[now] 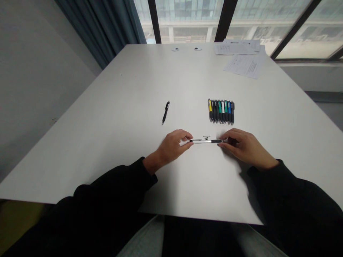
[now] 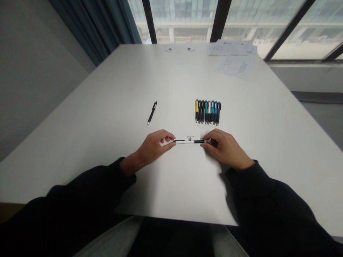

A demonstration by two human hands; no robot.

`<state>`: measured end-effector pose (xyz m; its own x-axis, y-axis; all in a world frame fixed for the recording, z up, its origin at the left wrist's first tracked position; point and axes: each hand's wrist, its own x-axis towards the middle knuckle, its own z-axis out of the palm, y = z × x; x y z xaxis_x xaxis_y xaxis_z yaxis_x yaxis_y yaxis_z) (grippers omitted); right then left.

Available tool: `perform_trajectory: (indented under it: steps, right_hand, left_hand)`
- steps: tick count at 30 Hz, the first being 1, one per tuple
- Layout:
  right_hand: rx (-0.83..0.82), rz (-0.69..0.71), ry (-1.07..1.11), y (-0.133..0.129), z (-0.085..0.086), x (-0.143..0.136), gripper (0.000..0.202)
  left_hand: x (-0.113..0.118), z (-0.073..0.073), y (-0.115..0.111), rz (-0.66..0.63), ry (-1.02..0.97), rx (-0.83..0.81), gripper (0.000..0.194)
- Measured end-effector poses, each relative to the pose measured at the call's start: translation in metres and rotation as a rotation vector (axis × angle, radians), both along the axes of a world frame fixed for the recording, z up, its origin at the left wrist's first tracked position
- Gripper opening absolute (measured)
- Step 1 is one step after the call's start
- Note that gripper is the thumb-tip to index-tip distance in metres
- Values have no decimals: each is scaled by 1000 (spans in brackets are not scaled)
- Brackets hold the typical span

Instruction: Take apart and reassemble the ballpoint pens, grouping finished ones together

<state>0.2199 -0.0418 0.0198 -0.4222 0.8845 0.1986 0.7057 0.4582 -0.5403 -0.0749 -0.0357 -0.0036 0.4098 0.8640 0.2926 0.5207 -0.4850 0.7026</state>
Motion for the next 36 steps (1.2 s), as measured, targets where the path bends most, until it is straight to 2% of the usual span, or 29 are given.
perform_trajectory:
  steps: [16,23,27,29,32,36]
  right_hand:
    - [-7,-28,-6,1,-4,1,22]
    - [29,12,-16,2,-9,0,18]
    - [40,52,32,0,-5,0,16]
    - [16,55,80,-2,0,-1,16]
    - [-97,42,191,-6,6,-5,16]
    - [-259,69,368,-12,9,-14,17]
  left_hand:
    - [0,-2,1,17,6,10,19]
    - [-1,-5,1,-40,69,30,24]
    - [1,2,1,41,-28,10,12]
    - [2,6,2,95,-119,-11,16]
    - [5,11,0,14,-213,-147,23]
    - [11,9,-8,-192,-336,-572,27]
